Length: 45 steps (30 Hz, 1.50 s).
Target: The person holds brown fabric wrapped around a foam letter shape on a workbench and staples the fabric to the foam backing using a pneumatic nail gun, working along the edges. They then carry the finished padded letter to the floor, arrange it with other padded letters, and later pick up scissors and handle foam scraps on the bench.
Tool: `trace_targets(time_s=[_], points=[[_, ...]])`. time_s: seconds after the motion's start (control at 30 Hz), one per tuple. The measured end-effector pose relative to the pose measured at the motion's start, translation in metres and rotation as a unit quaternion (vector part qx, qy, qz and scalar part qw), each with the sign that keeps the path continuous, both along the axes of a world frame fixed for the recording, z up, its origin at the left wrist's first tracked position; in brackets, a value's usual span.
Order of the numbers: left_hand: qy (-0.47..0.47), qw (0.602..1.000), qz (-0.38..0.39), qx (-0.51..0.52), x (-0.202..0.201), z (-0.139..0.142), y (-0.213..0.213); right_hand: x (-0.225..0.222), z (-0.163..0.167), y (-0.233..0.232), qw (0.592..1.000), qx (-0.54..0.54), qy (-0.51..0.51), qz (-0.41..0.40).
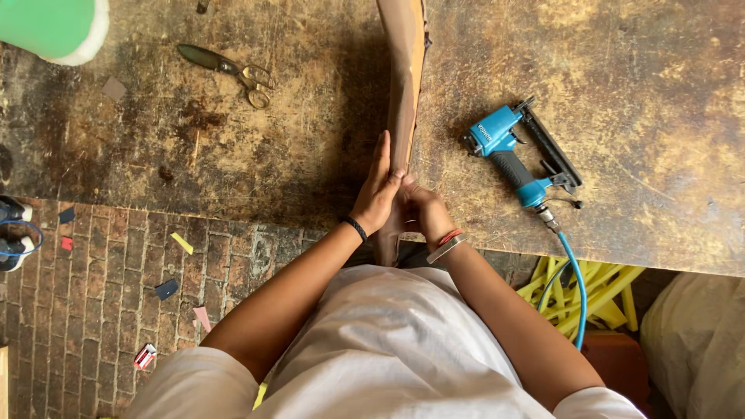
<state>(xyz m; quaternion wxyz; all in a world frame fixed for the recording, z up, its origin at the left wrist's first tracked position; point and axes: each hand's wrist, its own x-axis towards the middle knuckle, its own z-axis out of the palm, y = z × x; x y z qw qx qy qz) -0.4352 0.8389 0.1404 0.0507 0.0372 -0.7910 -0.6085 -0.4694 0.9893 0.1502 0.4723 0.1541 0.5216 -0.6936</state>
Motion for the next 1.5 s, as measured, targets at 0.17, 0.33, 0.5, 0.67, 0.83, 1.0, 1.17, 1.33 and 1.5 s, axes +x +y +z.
trace_targets(time_s=[0.17,0.33,0.5,0.67,0.83,1.0,1.17,1.33,1.5], points=[[0.026,0.999,-0.038,0.004,0.029,-0.014,-0.005,0.022,-0.029,-0.031,0.958,0.118,0.213,-0.149],[0.054,0.996,-0.075,0.008,0.045,-0.026,-0.012,0.031,-0.073,-0.048,0.914,0.048,0.315,-0.251],[-0.001,0.992,-0.038,0.124,0.056,-0.032,-0.009,0.030,-0.091,-0.044,0.896,0.019,0.342,-0.282],[0.029,0.998,-0.042,0.024,0.058,-0.029,-0.001,0.028,-0.089,-0.046,0.871,0.110,0.409,-0.247],[0.037,0.997,-0.046,-0.059,0.048,-0.020,-0.012,0.021,-0.091,-0.061,0.886,0.101,0.385,-0.237],[0.003,0.992,-0.054,-0.111,0.049,-0.010,-0.025,0.021,-0.092,-0.075,0.898,0.068,0.371,-0.226],[-0.045,0.995,-0.007,-0.094,0.043,0.003,-0.016,0.015,-0.098,-0.071,0.920,0.006,0.315,-0.235],[-0.068,0.985,-0.023,-0.155,0.041,0.026,-0.017,0.009,-0.089,-0.072,0.940,-0.056,0.250,-0.227],[-0.091,0.984,-0.008,-0.151,0.046,0.032,-0.022,-0.023,-0.038,0.008,0.812,0.274,0.509,0.079]])
